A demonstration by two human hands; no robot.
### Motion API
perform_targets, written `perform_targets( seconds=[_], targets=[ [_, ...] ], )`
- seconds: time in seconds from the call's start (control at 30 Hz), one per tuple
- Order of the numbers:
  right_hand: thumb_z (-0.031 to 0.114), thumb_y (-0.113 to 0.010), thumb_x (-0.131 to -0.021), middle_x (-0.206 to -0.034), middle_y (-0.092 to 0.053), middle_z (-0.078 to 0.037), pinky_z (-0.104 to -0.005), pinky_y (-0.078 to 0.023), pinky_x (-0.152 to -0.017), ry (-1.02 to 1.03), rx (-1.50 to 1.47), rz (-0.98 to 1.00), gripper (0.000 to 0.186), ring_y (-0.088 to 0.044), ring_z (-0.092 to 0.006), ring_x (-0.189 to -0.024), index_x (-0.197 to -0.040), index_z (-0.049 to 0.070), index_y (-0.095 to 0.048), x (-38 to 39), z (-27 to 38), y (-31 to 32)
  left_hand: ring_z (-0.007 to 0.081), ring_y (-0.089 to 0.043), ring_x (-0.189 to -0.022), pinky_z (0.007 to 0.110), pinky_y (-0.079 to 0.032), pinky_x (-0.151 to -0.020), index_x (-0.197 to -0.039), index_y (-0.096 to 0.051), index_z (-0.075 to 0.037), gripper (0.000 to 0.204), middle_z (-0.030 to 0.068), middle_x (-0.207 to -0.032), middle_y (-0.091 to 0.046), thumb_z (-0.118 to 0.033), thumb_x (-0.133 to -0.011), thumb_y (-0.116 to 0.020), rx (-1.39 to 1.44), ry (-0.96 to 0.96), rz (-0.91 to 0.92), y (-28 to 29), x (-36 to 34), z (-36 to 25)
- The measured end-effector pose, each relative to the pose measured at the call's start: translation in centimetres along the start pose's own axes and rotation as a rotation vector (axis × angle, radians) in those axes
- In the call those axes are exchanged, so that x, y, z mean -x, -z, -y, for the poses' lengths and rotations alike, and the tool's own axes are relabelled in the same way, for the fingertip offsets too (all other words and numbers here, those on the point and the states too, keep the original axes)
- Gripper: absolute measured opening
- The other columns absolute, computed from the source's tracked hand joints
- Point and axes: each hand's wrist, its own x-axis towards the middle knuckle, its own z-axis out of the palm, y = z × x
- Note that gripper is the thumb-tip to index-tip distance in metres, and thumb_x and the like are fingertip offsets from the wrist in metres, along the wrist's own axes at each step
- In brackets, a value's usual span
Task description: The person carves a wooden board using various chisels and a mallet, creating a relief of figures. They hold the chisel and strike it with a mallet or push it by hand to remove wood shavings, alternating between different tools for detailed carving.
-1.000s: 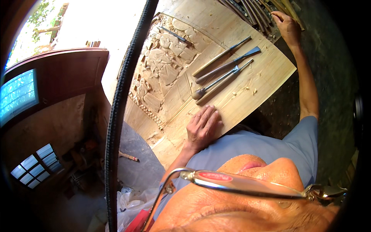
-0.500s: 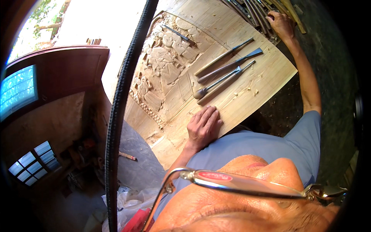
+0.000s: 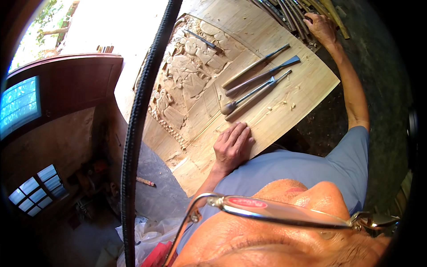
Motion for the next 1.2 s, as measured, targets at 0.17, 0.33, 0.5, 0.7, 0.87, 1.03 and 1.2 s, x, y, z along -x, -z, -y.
perform_targets(
  seconds=[0.17, 0.33, 0.5, 0.7, 0.87, 1.03, 1.2],
  targets=[
    [0.043, -0.075, -0.103, -0.101, -0.083, -0.014, -0.0503, -0.062, -0.076, -0.012, -0.032, -0.092, 0.027, -0.079, -0.0399, -0.092, -0.118, 0.023, -0.085, 0.3, -1.2, -0.4, 0.0315, -0.077, -0.112, 0.042, -0.062, -0.092, -0.113, -0.081, -0.005, 0.03, 0.0117, -0.122, -0.08, -0.013, -0.086, -0.089, -0.004, 0.004, 0.002, 0.1, 0.0, -0.2],
    [0.042, -0.074, -0.105, -0.099, -0.083, -0.011, -0.0501, -0.061, -0.074, -0.104, 0.01, -0.11, 0.023, -0.078, -0.0392, -0.092, -0.115, 0.024, -0.085, 0.4, -3.9, -0.1, 0.0313, -0.077, -0.112, 0.042, -0.062, -0.092, -0.113, -0.081, -0.005, 0.03, 0.0115, -0.12, -0.08, -0.013, -0.085, -0.089, 0.002, 0.004, -0.003, 0.1, 0.0, -0.1],
    [0.04, -0.074, -0.104, -0.099, -0.082, -0.011, -0.0471, -0.06, -0.075, -0.155, -0.081, -0.063, 0.023, -0.078, -0.0369, -0.092, -0.114, 0.021, -0.084, 1.4, -4.3, 0.5, 0.0317, -0.077, -0.11, 0.042, -0.062, -0.091, -0.112, -0.08, -0.005, 0.03, 0.012, -0.119, -0.08, -0.013, -0.085, -0.089, 0.008, -0.001, -0.001, 0.1, 0.2, 0.1],
    [0.035, -0.077, -0.103, -0.089, -0.079, -0.009, -0.0417, -0.057, -0.071, -0.074, -0.272, 0.102, 0.023, -0.076, -0.0304, -0.079, -0.105, 0.012, -0.079, 2.1, -1.1, 2.2, 0.0322, -0.077, -0.109, 0.042, -0.062, -0.09, -0.112, -0.08, -0.004, 0.03, 0.0124, -0.119, -0.08, -0.011, -0.084, -0.089, 0.033, -0.007, -0.01, 0.1, 0.0, 0.1],
    [0.031, -0.08, -0.103, -0.081, -0.074, -0.009, -0.0392, -0.053, -0.067, -0.024, -0.342, 0.163, 0.026, -0.071, -0.0234, -0.072, -0.1, 0.006, -0.074, 2.0, 2.3, 3.3, 0.0325, -0.077, -0.111, 0.042, -0.062, -0.092, -0.113, -0.08, -0.003, 0.033, 0.013, -0.12, -0.079, -0.011, -0.083, -0.09, 0.025, 0.002, 0.004, 0.3, 0.3, 0.1],
    [0.029, -0.08, -0.103, -0.077, -0.071, -0.008, -0.039, -0.053, -0.067, 0.008, -0.388, 0.154, 0.024, -0.068, -0.0205, -0.068, -0.098, 0.006, -0.072, 1.9, 1.6, 2.5, 0.0323, -0.077, -0.109, 0.042, -0.062, -0.091, -0.112, -0.08, -0.004, 0.03, 0.0125, -0.119, -0.08, -0.01, -0.084, -0.089, 0.029, -0.003, -0.004, 0.2, 0.2, 0.1],
    [0.028, -0.081, -0.103, -0.08, -0.072, -0.007, -0.037, -0.053, -0.067, 0.074, -0.411, 0.005, 0.023, -0.068, -0.0188, -0.07, -0.101, 0.007, -0.074, 3.0, 2.6, 1.5, 0.0326, -0.077, -0.111, 0.043, -0.062, -0.091, -0.112, -0.08, -0.003, 0.031, 0.0126, -0.119, -0.08, -0.01, -0.083, -0.089, 0.005, -0.021, -0.014, 0.3, 0.7, 0.2]
  ],
)
